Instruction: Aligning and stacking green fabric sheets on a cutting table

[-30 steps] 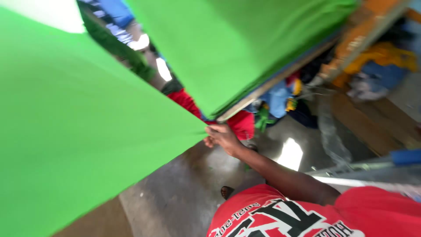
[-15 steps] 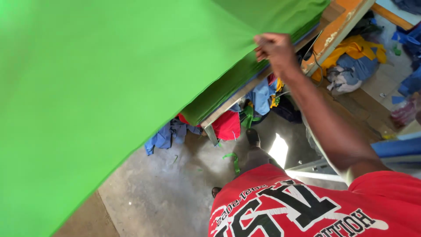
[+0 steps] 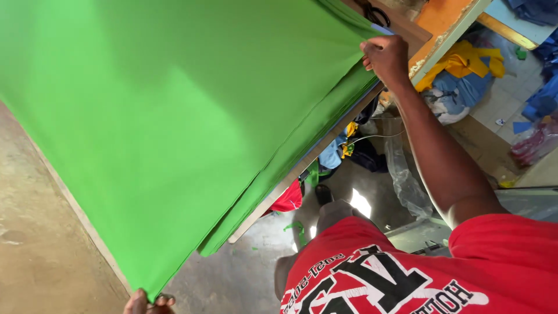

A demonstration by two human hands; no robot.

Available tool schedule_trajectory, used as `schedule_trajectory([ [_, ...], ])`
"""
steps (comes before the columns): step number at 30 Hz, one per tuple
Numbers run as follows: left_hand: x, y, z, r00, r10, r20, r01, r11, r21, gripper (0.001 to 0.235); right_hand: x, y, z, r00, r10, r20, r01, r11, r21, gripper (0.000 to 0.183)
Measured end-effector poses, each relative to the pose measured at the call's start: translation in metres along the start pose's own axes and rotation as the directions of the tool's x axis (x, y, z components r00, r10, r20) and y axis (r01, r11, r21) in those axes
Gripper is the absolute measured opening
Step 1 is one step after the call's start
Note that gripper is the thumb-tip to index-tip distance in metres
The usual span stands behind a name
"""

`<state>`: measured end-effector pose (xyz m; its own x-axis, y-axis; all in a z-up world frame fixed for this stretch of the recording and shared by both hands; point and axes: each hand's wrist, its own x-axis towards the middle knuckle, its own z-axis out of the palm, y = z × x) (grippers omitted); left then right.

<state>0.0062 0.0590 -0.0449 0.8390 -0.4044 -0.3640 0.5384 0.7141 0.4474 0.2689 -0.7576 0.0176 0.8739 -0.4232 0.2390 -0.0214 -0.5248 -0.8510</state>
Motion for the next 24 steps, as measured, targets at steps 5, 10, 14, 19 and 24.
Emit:
schedule_trajectory([
  [5, 0.057, -0.087, 0.119, 0.525, 0.471, -0.709, -0.178, 0.875, 0.450, 0.011, 0.030, 0.033, -0.020, 1.000, -0.028, -0.004, 0.028, 0.996, -0.082, 0.017],
  [10, 0.092, -0.108, 0.092, 0.359, 0.702, -0.615, -0.314, 0.711, 0.629, 0.007, 0.038, 0.049, -0.028, 0.995, -0.087, -0.053, 0.072, 0.971, -0.228, 0.011],
  [14, 0.102, -0.115, 0.094, 0.363, 0.715, -0.598, -0.314, 0.698, 0.644, 0.006, 0.033, 0.063, -0.037, 0.981, -0.149, -0.120, 0.110, 0.953, -0.283, 0.020],
  [19, 0.114, -0.124, 0.106, 0.372, 0.708, -0.601, -0.259, 0.701, 0.665, 0.018, 0.032, 0.062, -0.039, 0.987, -0.096, -0.132, 0.077, 0.987, -0.140, 0.018],
  [24, 0.117, -0.124, 0.115, 0.342, 0.694, -0.633, -0.223, 0.715, 0.663, 0.012, 0.032, 0.062, -0.045, 0.992, -0.075, -0.101, 0.049, 0.970, -0.239, 0.018],
])
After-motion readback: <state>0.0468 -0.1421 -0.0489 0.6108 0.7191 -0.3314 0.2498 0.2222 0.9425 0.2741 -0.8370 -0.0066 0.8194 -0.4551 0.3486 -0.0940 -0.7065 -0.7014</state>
